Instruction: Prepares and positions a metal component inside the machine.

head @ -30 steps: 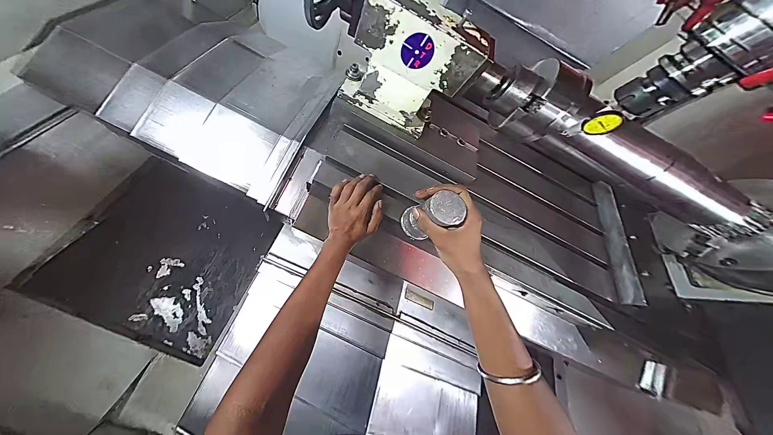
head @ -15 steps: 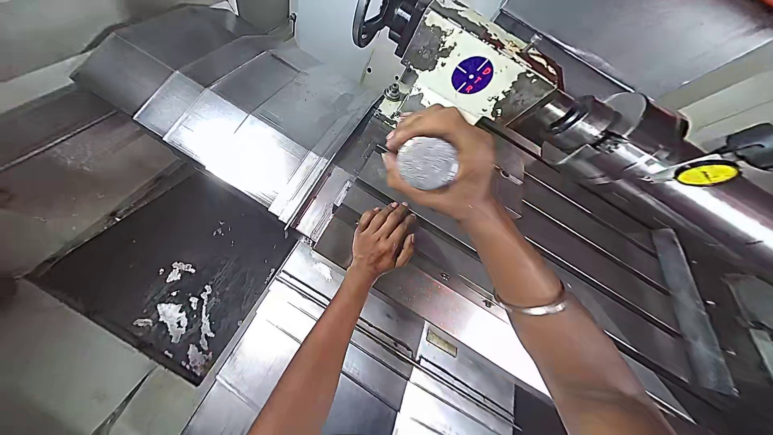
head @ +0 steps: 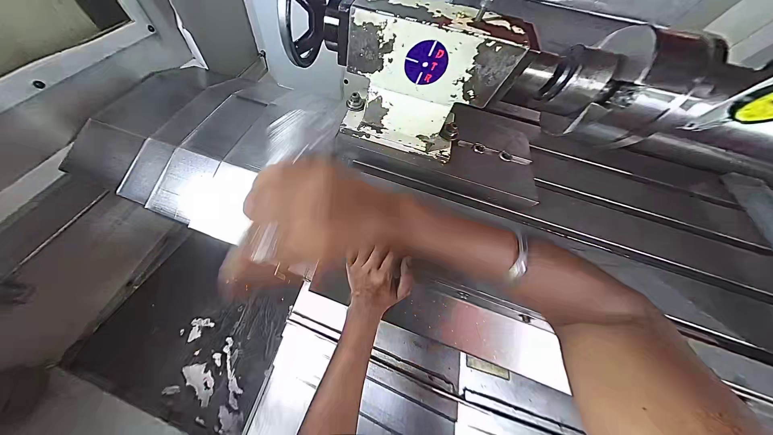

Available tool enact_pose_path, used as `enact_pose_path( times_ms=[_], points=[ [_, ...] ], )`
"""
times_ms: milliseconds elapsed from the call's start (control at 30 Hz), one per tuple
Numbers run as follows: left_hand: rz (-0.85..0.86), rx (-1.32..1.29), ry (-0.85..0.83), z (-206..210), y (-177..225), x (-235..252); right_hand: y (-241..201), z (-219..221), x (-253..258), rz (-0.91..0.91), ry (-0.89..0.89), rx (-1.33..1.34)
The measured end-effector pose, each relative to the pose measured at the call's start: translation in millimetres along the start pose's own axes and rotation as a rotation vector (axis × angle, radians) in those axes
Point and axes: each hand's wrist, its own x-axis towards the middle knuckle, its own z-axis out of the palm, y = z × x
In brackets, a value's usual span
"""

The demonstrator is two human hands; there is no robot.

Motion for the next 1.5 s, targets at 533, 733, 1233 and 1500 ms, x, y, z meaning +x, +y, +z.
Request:
enact_pose_path(
  times_ms=[533, 733, 1233, 1500],
  points=[
    [-0.066, 0.038, -0.115, -6.8, 7.4, -12.5, -44.1, 13.8, 7.0, 0.087, 0.013, -0.016],
    [-0.068, -0.032, -0.014, -1.0, 2.7, -5.7, 34.4, -7.5, -14.9, 0.014, -0.051, -0.016],
    [-0.066, -0.027, -0.066, -13.7, 8.8, 0.2, -77.0, -83.0, -114.9, 0.804, -0.345, -0.475],
    [-0.530, -0.131, -0.386, -24.9, -37.2, 120.8, -118.0, -126.3, -171.0, 1.456, -0.681, -0.510]
  ],
)
